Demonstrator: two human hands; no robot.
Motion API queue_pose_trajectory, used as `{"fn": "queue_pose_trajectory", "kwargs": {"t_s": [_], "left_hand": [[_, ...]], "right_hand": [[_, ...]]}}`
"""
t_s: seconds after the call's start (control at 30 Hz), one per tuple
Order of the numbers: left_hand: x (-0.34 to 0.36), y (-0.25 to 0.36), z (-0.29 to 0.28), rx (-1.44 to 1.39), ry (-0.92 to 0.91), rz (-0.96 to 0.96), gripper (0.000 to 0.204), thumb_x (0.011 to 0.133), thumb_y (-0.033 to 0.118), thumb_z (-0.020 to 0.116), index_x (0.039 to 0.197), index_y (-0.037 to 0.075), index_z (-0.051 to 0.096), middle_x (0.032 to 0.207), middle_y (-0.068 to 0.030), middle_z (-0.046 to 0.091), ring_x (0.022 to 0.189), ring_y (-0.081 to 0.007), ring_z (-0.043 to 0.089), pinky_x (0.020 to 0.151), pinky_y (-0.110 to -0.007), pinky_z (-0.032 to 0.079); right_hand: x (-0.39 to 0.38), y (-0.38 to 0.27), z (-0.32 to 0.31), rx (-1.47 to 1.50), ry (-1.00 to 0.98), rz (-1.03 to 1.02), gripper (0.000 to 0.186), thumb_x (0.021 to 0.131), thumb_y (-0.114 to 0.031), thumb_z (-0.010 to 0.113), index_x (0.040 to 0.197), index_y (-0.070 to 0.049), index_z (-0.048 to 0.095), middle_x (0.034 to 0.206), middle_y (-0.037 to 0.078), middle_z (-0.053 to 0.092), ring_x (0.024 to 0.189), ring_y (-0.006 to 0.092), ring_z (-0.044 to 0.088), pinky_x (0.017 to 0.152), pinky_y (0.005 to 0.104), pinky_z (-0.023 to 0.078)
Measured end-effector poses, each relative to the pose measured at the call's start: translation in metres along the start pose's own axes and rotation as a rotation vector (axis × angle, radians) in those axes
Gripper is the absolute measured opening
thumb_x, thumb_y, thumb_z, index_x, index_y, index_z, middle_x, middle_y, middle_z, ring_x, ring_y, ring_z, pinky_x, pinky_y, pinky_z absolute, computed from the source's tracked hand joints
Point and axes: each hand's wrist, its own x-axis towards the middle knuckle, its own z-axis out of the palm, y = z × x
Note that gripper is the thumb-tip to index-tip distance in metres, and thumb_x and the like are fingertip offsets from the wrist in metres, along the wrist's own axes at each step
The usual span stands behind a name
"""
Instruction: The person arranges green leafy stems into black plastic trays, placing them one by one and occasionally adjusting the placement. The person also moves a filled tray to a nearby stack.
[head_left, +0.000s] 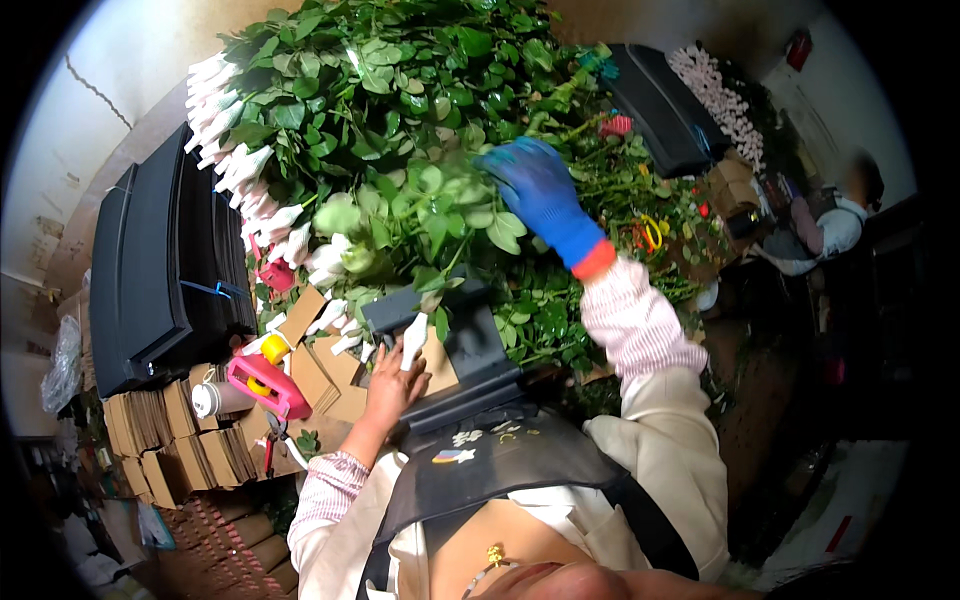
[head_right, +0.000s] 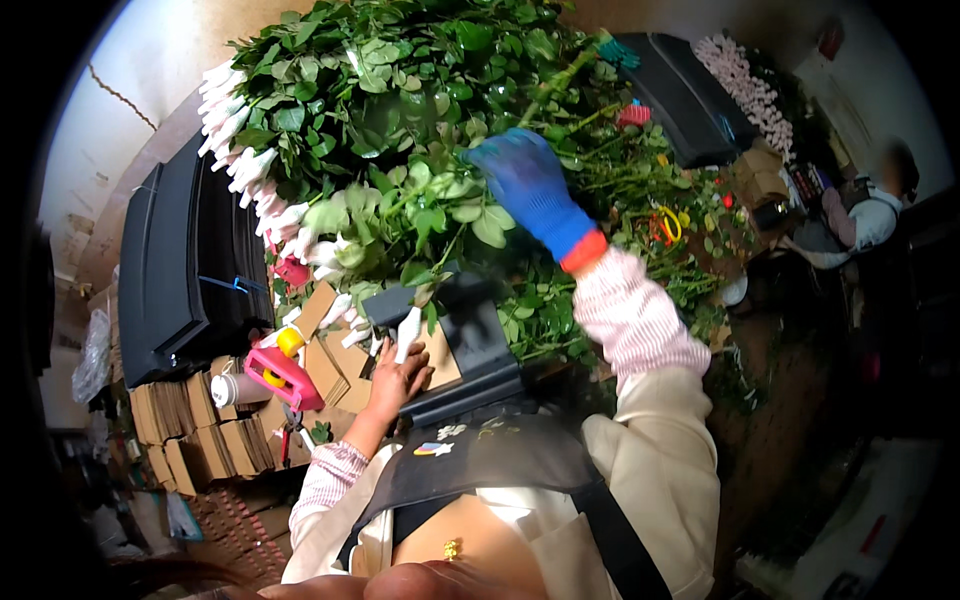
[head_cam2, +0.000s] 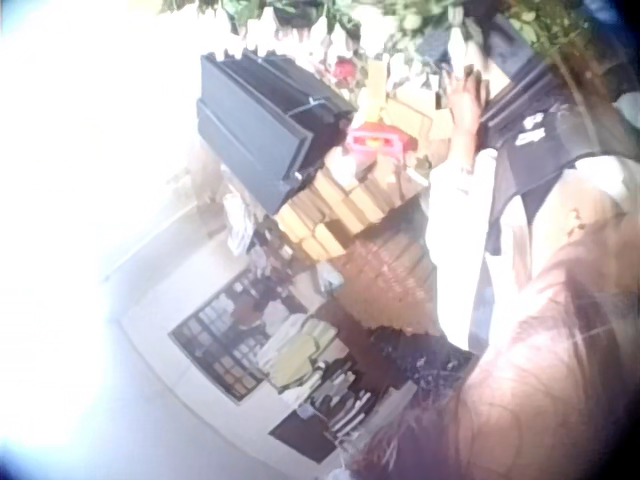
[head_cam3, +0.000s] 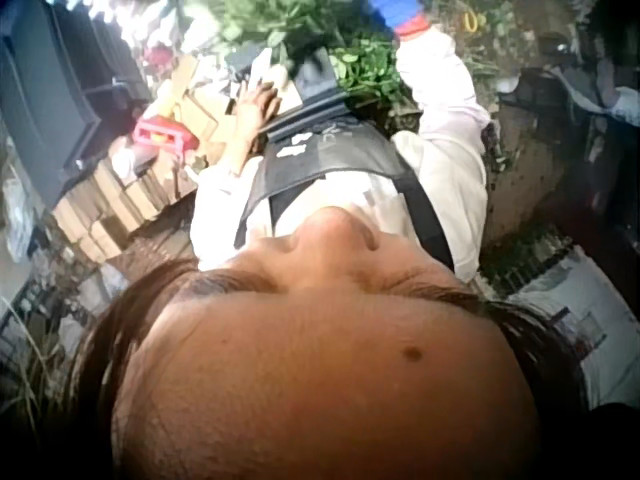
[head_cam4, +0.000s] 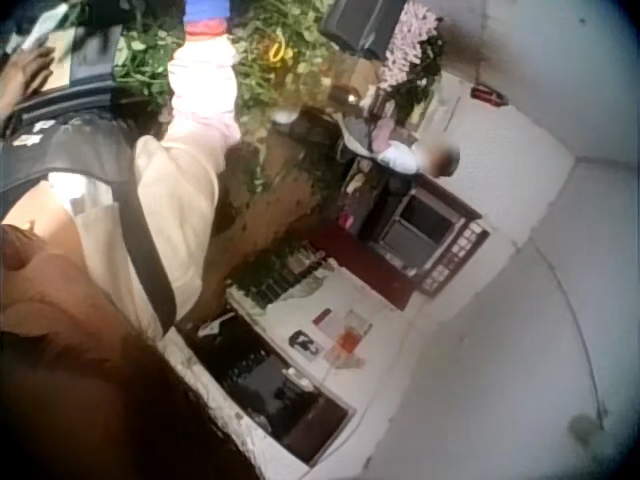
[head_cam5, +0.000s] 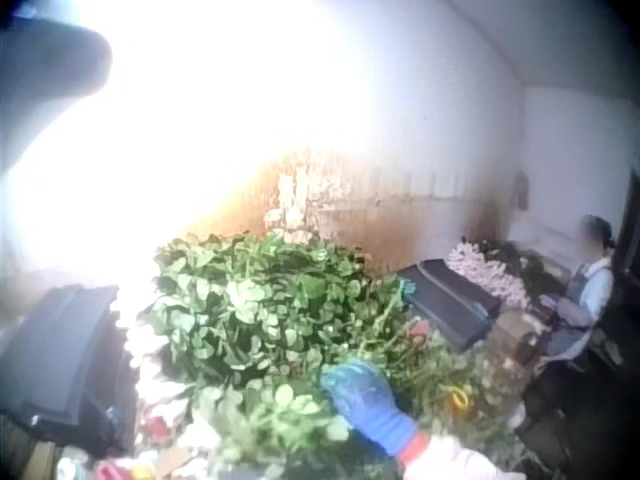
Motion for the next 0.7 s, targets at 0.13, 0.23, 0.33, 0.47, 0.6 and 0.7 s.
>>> {"fn": "queue_pose_trajectory", "kwargs": {"t_s": [0.13, 0.23, 0.33, 0.47, 0.6, 0.7], "left_hand": [[-0.003, -0.006, -0.002, 0.002, 0.009, 0.009, 0.022, 0.082, 0.018, 0.077, 0.101, 0.007, 0.073, 0.116, -0.0094, 0.068, 0.126, -0.0360, 0.057, 0.111, -0.058, 0.036], [-0.005, -0.003, 0.004, -0.013, 0.026, 0.001, 0.026, 0.082, 0.021, 0.077, 0.104, 0.008, 0.072, 0.117, -0.0087, 0.068, 0.127, -0.0351, 0.056, 0.111, -0.058, 0.036], [-0.003, 0.000, 0.000, -0.058, 0.009, -0.018, 0.030, 0.081, 0.026, 0.079, 0.105, 0.008, 0.072, 0.118, -0.0093, 0.067, 0.129, -0.0350, 0.055, 0.112, -0.059, 0.035], [-0.005, 0.003, -0.007, -0.077, -0.019, -0.053, 0.055, 0.073, 0.044, 0.083, 0.113, 0.008, 0.071, 0.121, -0.0096, 0.067, 0.130, -0.0359, 0.053, 0.112, -0.061, 0.033], [0.010, 0.014, -0.019, -0.076, -0.084, -0.093, 0.076, 0.066, 0.053, 0.085, 0.128, 0.013, 0.065, 0.117, -0.0132, 0.067, 0.127, -0.0370, 0.055, 0.110, -0.061, 0.033], [0.022, 0.019, -0.031, -0.066, -0.141, -0.077, 0.075, 0.069, 0.051, 0.085, 0.126, 0.007, 0.064, 0.115, -0.0167, 0.067, 0.123, -0.0412, 0.055, 0.111, -0.057, 0.035]], "right_hand": [[0.031, -0.043, 0.001, 0.064, 0.056, -0.047, 0.031, 0.084, -0.021, 0.067, 0.116, -0.021, 0.067, 0.106, 0.006, 0.067, 0.101, 0.0285, 0.064, 0.093, 0.0446, 0.048], [0.030, -0.046, 0.004, 0.046, 0.162, -0.146, 0.031, 0.085, -0.021, 0.069, 0.116, -0.021, 0.067, 0.101, 0.006, 0.066, 0.098, 0.0290, 0.063, 0.092, 0.0446, 0.048], [0.033, -0.043, 0.004, 0.026, 0.048, -0.127, 0.038, 0.083, -0.021, 0.069, 0.121, -0.023, 0.064, 0.097, 0.007, 0.065, 0.097, 0.0304, 0.062, 0.092, 0.0437, 0.048], [0.013, -0.066, -0.033, -0.095, -0.072, -0.176, 0.035, 0.082, -0.019, 0.070, 0.116, -0.024, 0.066, 0.091, 0.006, 0.063, 0.089, 0.0308, 0.061, 0.086, 0.0431, 0.049], [-0.010, -0.054, -0.026, -0.185, -0.366, 0.055, 0.029, 0.079, -0.024, 0.073, 0.107, -0.021, 0.068, 0.087, 0.006, 0.063, 0.088, 0.0298, 0.062, 0.082, 0.0441, 0.049], [-0.037, -0.050, -0.001, -0.076, -0.224, -0.091, 0.029, 0.079, -0.027, 0.073, 0.107, -0.020, 0.069, 0.087, 0.006, 0.064, 0.088, 0.0297, 0.062, 0.077, 0.0438, 0.049]]}}
